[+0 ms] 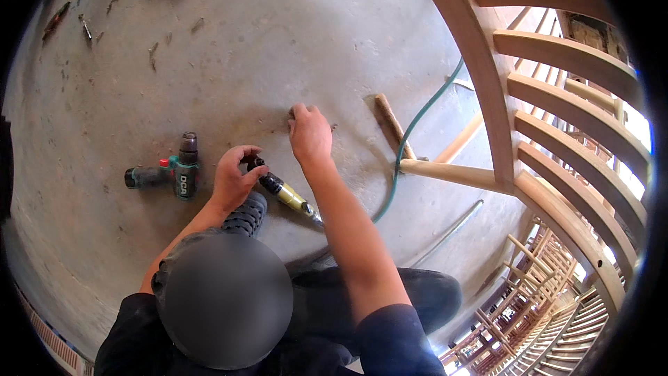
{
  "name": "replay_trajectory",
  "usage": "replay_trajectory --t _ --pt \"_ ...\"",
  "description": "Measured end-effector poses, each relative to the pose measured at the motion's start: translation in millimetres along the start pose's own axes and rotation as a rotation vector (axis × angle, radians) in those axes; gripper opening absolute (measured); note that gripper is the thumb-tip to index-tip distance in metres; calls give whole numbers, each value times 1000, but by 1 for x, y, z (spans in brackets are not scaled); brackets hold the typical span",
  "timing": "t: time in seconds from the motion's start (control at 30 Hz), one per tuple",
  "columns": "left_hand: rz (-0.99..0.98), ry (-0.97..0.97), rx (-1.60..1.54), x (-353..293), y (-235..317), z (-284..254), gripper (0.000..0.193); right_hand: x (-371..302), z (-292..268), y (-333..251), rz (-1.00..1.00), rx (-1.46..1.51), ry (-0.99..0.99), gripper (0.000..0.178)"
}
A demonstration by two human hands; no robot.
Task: The person assembles a wooden chair by driving screws into the frame using a cordless drill and a pneumatic nail gun. They use a pipe clamp to hold the chair parts together while fastening them.
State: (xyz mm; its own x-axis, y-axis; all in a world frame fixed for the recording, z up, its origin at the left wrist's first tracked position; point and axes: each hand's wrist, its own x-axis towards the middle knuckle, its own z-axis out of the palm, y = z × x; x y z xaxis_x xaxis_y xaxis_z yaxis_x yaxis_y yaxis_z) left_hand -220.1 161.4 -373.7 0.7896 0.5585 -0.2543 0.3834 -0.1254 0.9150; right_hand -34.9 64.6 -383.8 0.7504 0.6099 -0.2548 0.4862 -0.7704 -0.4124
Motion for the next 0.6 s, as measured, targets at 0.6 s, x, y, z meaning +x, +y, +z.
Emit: replay_trajectory --t 0.6 --pt "-159 -174 -120 -12 -8 -5 23 -64 -18 -3 163 1048 -587 18"
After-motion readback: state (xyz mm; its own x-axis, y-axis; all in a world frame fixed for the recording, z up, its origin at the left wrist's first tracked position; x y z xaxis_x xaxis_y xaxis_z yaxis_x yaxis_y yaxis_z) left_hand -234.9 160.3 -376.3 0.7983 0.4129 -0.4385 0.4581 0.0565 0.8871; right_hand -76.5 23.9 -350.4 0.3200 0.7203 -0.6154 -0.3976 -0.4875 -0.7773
